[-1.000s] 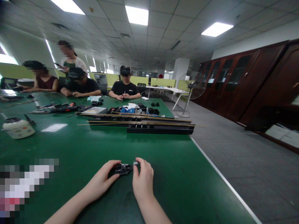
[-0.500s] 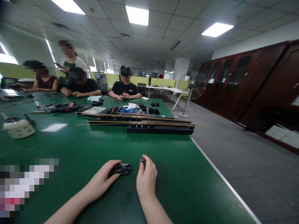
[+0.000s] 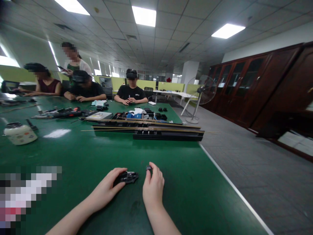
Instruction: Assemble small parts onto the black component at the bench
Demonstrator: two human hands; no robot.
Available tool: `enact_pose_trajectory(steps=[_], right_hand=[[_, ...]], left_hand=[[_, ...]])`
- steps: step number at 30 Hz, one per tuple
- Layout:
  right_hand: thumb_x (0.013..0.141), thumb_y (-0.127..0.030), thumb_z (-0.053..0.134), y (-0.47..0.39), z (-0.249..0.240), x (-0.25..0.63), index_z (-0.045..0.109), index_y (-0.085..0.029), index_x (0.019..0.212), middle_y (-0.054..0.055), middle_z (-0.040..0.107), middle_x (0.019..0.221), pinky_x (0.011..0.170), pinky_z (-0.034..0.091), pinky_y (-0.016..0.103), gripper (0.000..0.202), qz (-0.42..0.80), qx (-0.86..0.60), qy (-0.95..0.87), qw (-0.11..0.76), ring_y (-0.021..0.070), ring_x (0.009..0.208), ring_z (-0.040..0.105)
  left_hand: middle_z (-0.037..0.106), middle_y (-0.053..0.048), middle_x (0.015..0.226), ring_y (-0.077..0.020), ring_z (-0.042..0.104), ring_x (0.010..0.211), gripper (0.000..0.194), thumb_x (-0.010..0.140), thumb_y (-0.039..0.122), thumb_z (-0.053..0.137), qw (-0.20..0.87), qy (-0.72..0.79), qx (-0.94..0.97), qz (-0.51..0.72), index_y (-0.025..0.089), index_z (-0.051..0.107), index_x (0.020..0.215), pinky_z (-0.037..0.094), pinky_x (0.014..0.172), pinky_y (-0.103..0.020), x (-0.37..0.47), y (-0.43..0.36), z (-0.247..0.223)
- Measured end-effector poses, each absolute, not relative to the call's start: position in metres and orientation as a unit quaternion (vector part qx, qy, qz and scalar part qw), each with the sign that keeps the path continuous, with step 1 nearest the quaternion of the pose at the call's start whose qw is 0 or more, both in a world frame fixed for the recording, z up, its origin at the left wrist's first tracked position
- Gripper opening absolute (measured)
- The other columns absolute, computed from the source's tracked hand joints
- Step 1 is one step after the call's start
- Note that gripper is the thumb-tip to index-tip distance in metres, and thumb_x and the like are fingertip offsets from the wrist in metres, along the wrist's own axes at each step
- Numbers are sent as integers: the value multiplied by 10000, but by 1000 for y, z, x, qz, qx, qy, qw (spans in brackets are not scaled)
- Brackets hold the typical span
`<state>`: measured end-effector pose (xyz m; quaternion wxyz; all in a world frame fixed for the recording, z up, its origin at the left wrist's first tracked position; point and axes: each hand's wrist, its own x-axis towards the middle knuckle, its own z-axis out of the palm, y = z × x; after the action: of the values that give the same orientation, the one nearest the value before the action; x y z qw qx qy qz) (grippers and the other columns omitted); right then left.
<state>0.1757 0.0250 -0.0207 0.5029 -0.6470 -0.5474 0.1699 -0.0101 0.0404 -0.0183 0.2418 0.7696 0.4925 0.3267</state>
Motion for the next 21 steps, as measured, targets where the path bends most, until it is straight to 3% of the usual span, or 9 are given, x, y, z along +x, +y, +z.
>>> enact_pose_trajectory(steps=[21], right_hand=[[804, -287, 415, 23, -17, 173, 590, -187, 1032, 83, 636, 1042, 878, 414, 368, 305, 156, -646, -556, 499, 223, 1001, 562]], left_hand=[[594, -74, 1090, -226, 536, 1045, 351, 750, 197, 519, 240, 493, 771, 323, 211, 533, 1100, 419, 923, -406, -11, 40, -18]])
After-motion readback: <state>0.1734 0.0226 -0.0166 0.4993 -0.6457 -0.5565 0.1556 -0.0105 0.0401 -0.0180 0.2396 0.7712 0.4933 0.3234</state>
